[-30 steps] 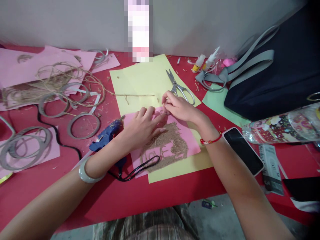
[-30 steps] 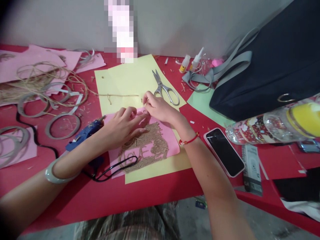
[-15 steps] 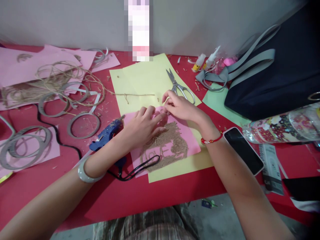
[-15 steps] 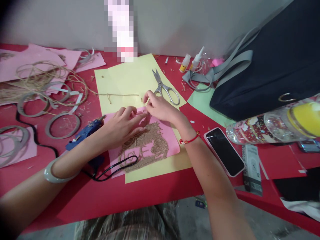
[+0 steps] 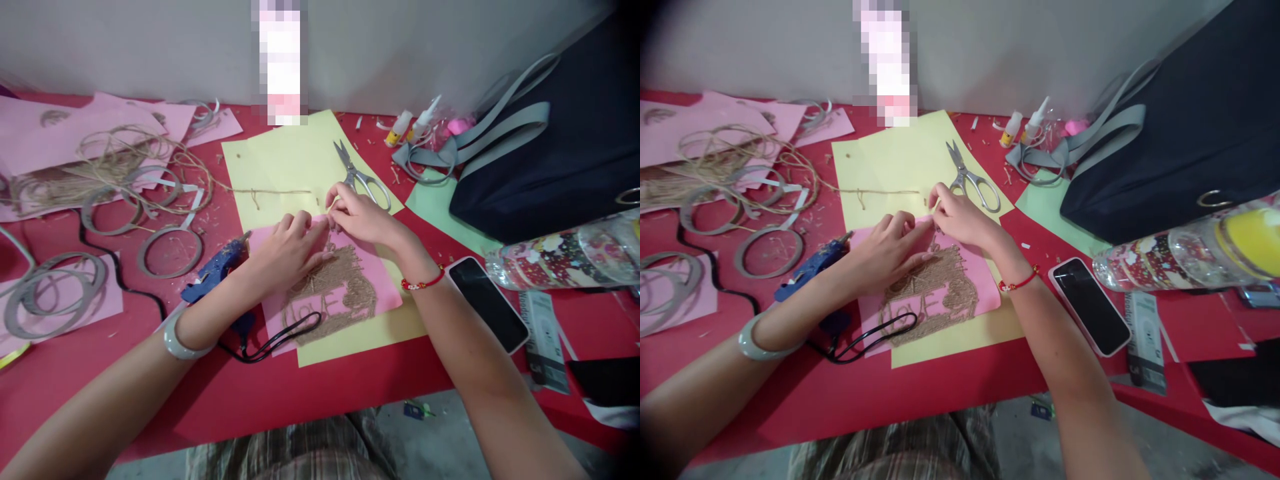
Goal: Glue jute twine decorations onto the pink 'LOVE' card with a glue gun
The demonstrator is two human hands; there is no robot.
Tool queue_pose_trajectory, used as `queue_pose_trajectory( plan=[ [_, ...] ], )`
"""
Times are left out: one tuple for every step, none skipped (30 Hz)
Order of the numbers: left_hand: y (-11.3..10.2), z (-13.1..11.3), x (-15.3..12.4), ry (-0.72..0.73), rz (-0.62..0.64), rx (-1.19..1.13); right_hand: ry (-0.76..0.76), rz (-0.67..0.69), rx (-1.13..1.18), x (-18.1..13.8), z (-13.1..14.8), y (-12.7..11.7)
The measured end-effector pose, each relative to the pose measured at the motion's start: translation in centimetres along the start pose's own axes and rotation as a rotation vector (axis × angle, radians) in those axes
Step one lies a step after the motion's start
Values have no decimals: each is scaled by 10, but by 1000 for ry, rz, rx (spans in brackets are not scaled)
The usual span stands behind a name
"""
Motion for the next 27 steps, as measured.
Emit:
queue_pose_trajectory(
  plan=[
    [0, 0, 0, -2, 2, -1, -3, 4, -9, 0, 1, 0],
    [0, 0, 1, -3, -2, 1, -11, 11, -12, -1, 2, 0],
    [0, 0, 1, -4, -9, 5, -21, 20, -9, -1, 3, 1],
    [-1, -1, 1, -4, -18, 10, -34, 29, -1, -2, 4, 1],
    [-2, -1, 1, -1, -27, 15, -46, 36, 9, -3, 5, 1],
    [-2, -2, 1, 3, -35, 21, -57, 42, 17, -3, 6, 1],
    [-2, -2, 0, 8, -43, 26, -68, 45, 20, -4, 7, 1],
    [-3, -3, 0, 12, -51, 30, -77, 45, 18, -4, 7, 1],
    [-3, -3, 0, 16, -57, 33, -87, 43, 11, -4, 7, 1],
    [-3, -3, 1, 19, -60, 35, -96, 40, 3, -4, 8, 1],
    [-3, -4, 1, 21, -59, 37, -103, 35, -6, -4, 8, 1],
    [-2, -4, 1, 23, -57, 40, -109, 27, -18, -4, 9, 1],
    [-2, -4, 1, 24, -57, 41, -110, 17, -31, -4, 9, 1],
    [-2, -3, 1, 22, -58, 42, -104, 6, -45, -4, 9, 1],
    [-2, -2, 1, 19, -64, 41, -90, -3, -58, -3, 8, 1],
    [-2, -2, 1, 15, -72, 37, -63, -7, -68, -2, 6, 1],
    [-2, -1, 1, 11, -78, 30, -28, -6, -75, -2, 4, 1],
    [-2, 0, 1, 6, -80, 20, 7, -5, -77, -2, 1, 0],
    [-1, 1, 0, 0, -77, 10, 36, -4, -77, -1, -2, 0],
    [-1, 2, 0, -6, -73, -1, 54, -6, -75, -1, -4, 0],
    [0, 2, 0, -11, -68, -10, 60, -11, -73, -1, -5, -1],
    [0, 3, 0, -16, -66, -17, 59, -18, -73, -1, -6, -2],
    [0, 2, 0, -19, -67, -23, 54, -25, -74, -1, -7, -2],
    [-1, 2, 0, -20, -71, -27, 50, -31, -78, -1, -7, -2],
    [-2, 2, 0, -20, -75, -29, 49, -38, -84, 0, -8, -2],
    [-3, 1, 0, -19, -79, -31, 51, -46, -94, 0, -8, -2],
    [-3, 1, 0, -19, -79, -30, 58, -53, -110, 0, -9, -3]
  ],
)
Point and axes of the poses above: each hand's wrist, its own x-axis towards the middle knuckle, its own y-axis out of the palm, z = x × y, the point moved 9 cm from there along x, towards the middle knuckle, and after that the axes turned 8 degrees about -z, right-handed, at the moved point
